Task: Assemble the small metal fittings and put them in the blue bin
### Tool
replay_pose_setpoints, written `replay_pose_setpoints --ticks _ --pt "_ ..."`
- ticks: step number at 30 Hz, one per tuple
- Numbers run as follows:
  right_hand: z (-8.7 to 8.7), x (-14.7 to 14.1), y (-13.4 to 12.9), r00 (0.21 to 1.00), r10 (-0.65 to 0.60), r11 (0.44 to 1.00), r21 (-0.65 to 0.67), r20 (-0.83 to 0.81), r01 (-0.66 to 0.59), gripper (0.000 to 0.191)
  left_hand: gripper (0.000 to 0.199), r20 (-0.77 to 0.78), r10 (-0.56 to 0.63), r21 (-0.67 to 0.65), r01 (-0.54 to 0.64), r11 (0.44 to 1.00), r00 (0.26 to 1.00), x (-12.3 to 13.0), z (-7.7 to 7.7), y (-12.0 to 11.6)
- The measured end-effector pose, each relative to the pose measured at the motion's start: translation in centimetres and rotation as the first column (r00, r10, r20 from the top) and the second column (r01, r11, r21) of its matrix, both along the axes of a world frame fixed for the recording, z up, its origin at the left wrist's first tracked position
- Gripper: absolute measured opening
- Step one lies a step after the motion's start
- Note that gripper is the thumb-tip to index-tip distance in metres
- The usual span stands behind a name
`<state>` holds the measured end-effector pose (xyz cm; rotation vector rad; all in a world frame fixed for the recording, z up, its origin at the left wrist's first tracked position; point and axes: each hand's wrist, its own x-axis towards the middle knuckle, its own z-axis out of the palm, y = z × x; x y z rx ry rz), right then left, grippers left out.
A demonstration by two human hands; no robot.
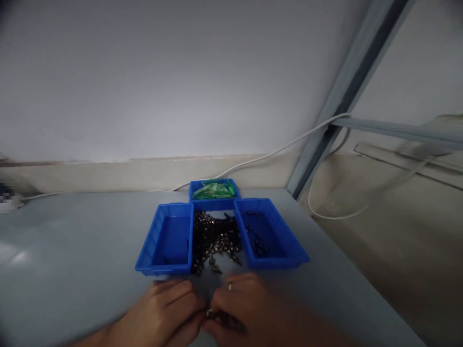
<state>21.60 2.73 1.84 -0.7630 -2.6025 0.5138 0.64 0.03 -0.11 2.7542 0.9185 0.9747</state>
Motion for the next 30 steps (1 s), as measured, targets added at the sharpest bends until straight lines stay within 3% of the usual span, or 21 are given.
replay_pose_setpoints --ticks 4,9,14,19,23,30 --pt "-0.5 -0.1 0.0 1.0 -0.028 1.0 -0.001 -0.01 0.028 0.03 0.03 -0.033 -0.014 -0.051 0.013 0.999 0.999 -0.1 -0.1 0.0" --pt "-1.0 0.2 0.1 0.998 -0.028 1.0 0.004 -0.056 0.028 0.041 0.023 -0.001 -0.046 -0.222 0.045 0.974 0.999 -0.1 0.1 -0.1" --pt "-0.7 0.4 0.1 0.992 -0.117 0.993 -0.037 -0.056 0.115 0.021 0.02 0.005 -0.05 -0.279 0.049 0.959 0.999 -0.2 0.1 0.0" --pt "0.2 0.4 0.2 0.995 -0.012 1.0 -0.004 -0.102 0.011 0.015 0.015 -0.012 -0.085 -0.37 0.075 0.926 0.996 -0.2 0.6 -0.1" --pt "0.2 0.4 0.3 0.986 0.064 0.998 0.032 -0.153 -0.06 0.017 0.017 -0.038 -0.064 -0.368 0.046 0.929 0.997 -0.1 0.5 0.0" --pt "-1.1 0.6 0.4 0.994 0.016 1.0 0.004 -0.106 -0.016 0.038 0.025 -0.081 -0.069 -0.238 0.048 0.97 0.994 0.0 -0.1 0.1"
